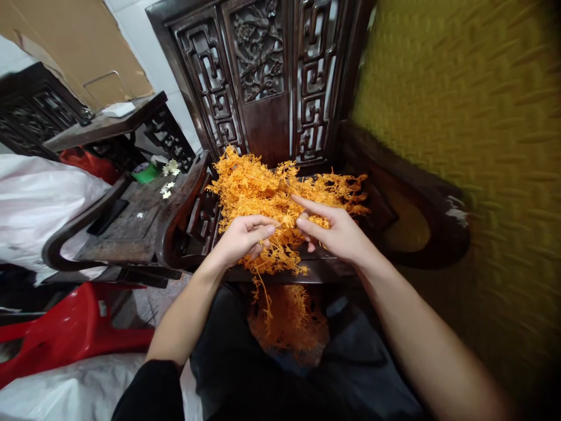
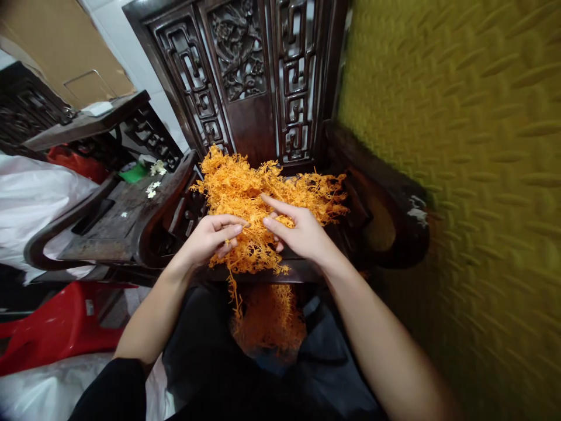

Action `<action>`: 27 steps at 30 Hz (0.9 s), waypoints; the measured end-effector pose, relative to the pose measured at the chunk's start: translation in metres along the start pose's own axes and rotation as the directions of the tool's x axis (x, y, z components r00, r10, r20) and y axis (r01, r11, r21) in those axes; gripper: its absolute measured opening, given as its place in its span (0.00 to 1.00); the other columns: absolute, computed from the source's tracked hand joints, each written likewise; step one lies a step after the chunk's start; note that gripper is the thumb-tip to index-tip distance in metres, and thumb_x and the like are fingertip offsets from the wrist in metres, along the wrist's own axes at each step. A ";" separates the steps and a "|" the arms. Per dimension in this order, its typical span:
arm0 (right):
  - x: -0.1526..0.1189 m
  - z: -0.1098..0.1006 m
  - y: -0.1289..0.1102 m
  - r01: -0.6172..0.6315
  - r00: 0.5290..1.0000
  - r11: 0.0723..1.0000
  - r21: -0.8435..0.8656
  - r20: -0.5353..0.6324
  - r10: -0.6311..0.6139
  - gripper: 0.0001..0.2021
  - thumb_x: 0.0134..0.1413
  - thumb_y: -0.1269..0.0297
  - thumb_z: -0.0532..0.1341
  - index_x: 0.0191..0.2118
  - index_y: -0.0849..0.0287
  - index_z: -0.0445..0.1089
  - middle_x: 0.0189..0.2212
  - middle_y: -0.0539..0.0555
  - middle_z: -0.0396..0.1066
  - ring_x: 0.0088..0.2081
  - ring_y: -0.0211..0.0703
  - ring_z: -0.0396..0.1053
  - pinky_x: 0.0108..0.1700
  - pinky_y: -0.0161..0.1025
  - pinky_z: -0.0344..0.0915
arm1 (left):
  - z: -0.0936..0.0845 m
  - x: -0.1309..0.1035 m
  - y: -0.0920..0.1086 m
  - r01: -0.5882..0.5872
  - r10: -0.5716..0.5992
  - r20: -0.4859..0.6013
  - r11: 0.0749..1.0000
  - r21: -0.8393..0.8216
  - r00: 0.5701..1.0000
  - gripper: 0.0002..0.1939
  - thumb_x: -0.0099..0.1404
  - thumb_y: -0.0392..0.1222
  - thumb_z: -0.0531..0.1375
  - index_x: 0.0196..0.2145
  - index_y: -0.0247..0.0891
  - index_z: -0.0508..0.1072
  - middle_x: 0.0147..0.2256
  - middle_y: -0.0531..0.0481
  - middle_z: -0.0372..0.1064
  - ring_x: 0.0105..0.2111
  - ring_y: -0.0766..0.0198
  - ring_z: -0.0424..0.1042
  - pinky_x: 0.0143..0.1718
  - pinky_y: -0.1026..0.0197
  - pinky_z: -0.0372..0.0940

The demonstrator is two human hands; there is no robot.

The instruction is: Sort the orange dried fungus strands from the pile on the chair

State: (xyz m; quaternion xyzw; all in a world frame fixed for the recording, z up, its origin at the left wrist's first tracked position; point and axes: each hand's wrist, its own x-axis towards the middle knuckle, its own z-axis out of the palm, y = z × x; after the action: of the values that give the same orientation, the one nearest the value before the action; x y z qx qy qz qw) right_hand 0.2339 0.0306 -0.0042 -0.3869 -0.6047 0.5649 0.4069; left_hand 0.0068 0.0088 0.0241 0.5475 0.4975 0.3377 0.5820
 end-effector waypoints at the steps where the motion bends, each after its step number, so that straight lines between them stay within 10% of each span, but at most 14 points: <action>1: 0.001 0.001 0.001 -0.031 0.999 0.999 -0.019 0.006 0.031 0.31 0.56 0.49 0.68 0.64 0.51 0.68 0.22 0.45 0.68 0.19 0.37 0.66 0.23 0.38 0.68 | 0.000 0.000 0.000 -0.016 0.016 -0.006 1.000 0.026 1.000 0.19 0.62 0.52 0.67 0.44 0.34 0.78 0.22 0.56 0.69 0.13 0.75 0.60 0.15 0.68 0.53; 5: 0.003 0.014 0.004 -0.144 0.989 0.988 -0.054 -0.031 0.143 0.22 0.55 0.43 0.66 0.43 0.58 0.78 0.15 0.45 0.62 0.15 0.35 0.59 0.18 0.34 0.57 | 0.003 0.001 -0.001 -0.056 0.053 0.022 0.982 0.181 0.998 0.17 0.63 0.53 0.65 0.39 0.34 0.76 0.24 0.56 0.68 0.15 0.74 0.62 0.16 0.68 0.55; 8: 0.008 0.011 0.002 -0.017 0.976 0.984 -0.179 -0.216 -0.022 0.16 0.53 0.51 0.69 0.29 0.59 0.74 0.17 0.47 0.65 0.18 0.34 0.61 0.20 0.34 0.55 | 0.000 -0.001 0.001 -0.034 0.022 0.053 0.966 0.257 0.998 0.14 0.63 0.50 0.66 0.33 0.34 0.74 0.22 0.56 0.67 0.15 0.75 0.60 0.15 0.70 0.53; 10: 0.015 -0.007 0.001 0.140 0.845 0.971 -0.196 -0.487 -0.220 0.14 0.51 0.55 0.70 0.26 0.59 0.72 0.20 0.48 0.67 0.21 0.34 0.61 0.22 0.34 0.57 | -0.008 -0.004 0.003 -0.008 0.000 0.043 0.978 0.206 0.999 0.13 0.61 0.48 0.68 0.31 0.34 0.74 0.21 0.56 0.67 0.14 0.76 0.57 0.14 0.70 0.48; 12: 0.019 -0.029 0.003 0.301 0.603 0.953 -0.032 -0.768 -0.217 0.15 0.52 0.55 0.69 0.24 0.55 0.67 0.17 0.45 0.60 0.17 0.34 0.56 0.18 0.36 0.54 | -0.018 -0.007 0.006 -0.041 0.041 -0.015 0.998 0.049 0.999 0.13 0.60 0.47 0.69 0.32 0.34 0.74 0.19 0.56 0.66 0.12 0.77 0.53 0.13 0.70 0.43; 13: 0.019 -0.037 0.004 0.360 0.556 0.933 0.030 -0.810 -0.188 0.15 0.52 0.55 0.70 0.25 0.53 0.66 0.17 0.46 0.62 0.17 0.35 0.56 0.17 0.36 0.53 | -0.022 -0.007 0.009 -0.100 0.097 -0.061 0.994 -0.052 0.993 0.12 0.60 0.46 0.69 0.33 0.34 0.74 0.19 0.57 0.66 0.12 0.78 0.52 0.13 0.70 0.42; 20: 0.004 0.002 0.000 0.099 0.927 0.979 0.181 -0.375 -0.024 0.09 0.49 0.63 0.70 0.34 0.58 0.72 0.35 0.57 0.79 0.23 0.38 0.72 0.23 0.37 0.70 | -0.027 -0.012 0.043 -0.494 0.408 -0.277 0.731 -0.471 0.870 0.10 0.71 0.45 0.59 0.32 0.39 0.69 0.19 0.60 0.48 0.12 0.75 0.45 0.13 0.68 0.46; 24: -0.002 0.016 -0.004 -0.039 0.998 0.965 0.258 -0.038 0.051 0.18 0.49 0.61 0.71 0.47 0.60 0.77 0.28 0.52 0.76 0.19 0.34 0.65 0.18 0.34 0.62 | -0.025 -0.019 0.052 -0.592 0.471 -0.358 0.654 -0.471 0.806 0.14 0.75 0.49 0.52 0.33 0.41 0.68 0.19 0.60 0.44 0.11 0.74 0.41 0.13 0.66 0.44; 27: -0.006 0.013 -0.002 -0.136 0.950 0.975 0.175 0.302 0.078 0.13 0.52 0.55 0.71 0.37 0.60 0.80 0.18 0.47 0.67 0.16 0.31 0.58 0.17 0.32 0.53 | -0.021 -0.022 0.052 -0.671 0.550 -0.385 0.604 -0.430 0.741 0.15 0.74 0.53 0.53 0.33 0.42 0.66 0.18 0.61 0.43 0.11 0.73 0.40 0.13 0.66 0.45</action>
State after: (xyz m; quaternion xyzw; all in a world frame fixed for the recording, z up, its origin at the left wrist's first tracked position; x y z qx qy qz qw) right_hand 0.2239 0.0196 -0.0031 -0.2897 -0.5786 0.6934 0.3171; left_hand -0.0117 0.0033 0.0817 0.4564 0.2210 0.6996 0.5033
